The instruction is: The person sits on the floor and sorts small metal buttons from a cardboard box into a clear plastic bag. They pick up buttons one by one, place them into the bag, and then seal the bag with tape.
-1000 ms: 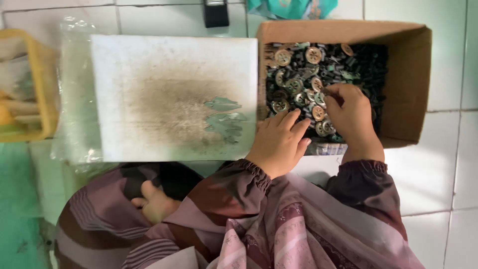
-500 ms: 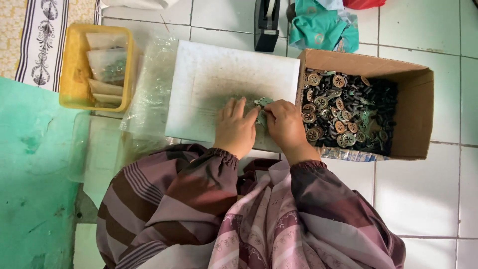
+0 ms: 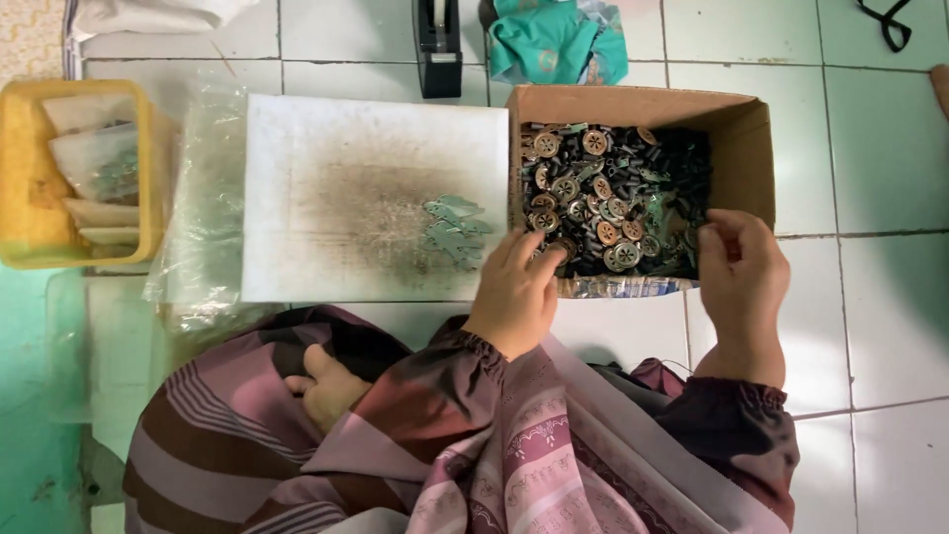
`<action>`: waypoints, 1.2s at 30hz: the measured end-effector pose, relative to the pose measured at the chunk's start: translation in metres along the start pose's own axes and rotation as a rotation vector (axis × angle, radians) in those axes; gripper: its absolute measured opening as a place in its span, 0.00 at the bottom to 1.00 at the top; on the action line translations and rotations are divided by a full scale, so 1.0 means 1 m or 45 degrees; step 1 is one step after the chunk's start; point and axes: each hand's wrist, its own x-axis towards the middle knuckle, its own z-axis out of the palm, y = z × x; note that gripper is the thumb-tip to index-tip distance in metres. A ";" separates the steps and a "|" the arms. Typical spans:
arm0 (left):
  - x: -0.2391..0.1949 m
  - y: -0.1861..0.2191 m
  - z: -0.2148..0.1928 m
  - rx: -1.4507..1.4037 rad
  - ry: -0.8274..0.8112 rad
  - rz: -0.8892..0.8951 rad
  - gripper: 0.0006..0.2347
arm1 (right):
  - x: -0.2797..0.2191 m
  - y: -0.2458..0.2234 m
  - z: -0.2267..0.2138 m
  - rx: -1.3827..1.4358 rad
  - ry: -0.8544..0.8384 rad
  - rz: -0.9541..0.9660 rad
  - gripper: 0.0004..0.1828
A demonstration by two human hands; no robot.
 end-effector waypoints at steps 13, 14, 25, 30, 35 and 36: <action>0.022 -0.012 0.074 0.014 -0.602 0.008 0.19 | 0.031 0.187 0.097 -0.573 -0.491 0.462 0.15; 0.020 -0.016 0.078 0.039 -0.650 -0.002 0.19 | 0.032 0.192 0.108 -0.579 -0.561 0.494 0.17; 0.013 -0.019 0.086 0.070 -0.602 0.101 0.23 | 0.051 0.150 0.136 -0.878 -0.788 0.505 0.23; -0.001 -0.027 0.111 0.110 -0.452 0.145 0.27 | 0.044 0.165 0.143 -0.941 -0.711 0.408 0.16; 0.011 -0.017 0.086 0.097 -0.633 0.085 0.26 | 0.050 0.163 0.143 -0.798 -0.815 0.593 0.18; 0.012 -0.015 0.082 0.099 -0.654 0.080 0.25 | 0.049 0.160 0.143 -0.704 -0.804 0.645 0.18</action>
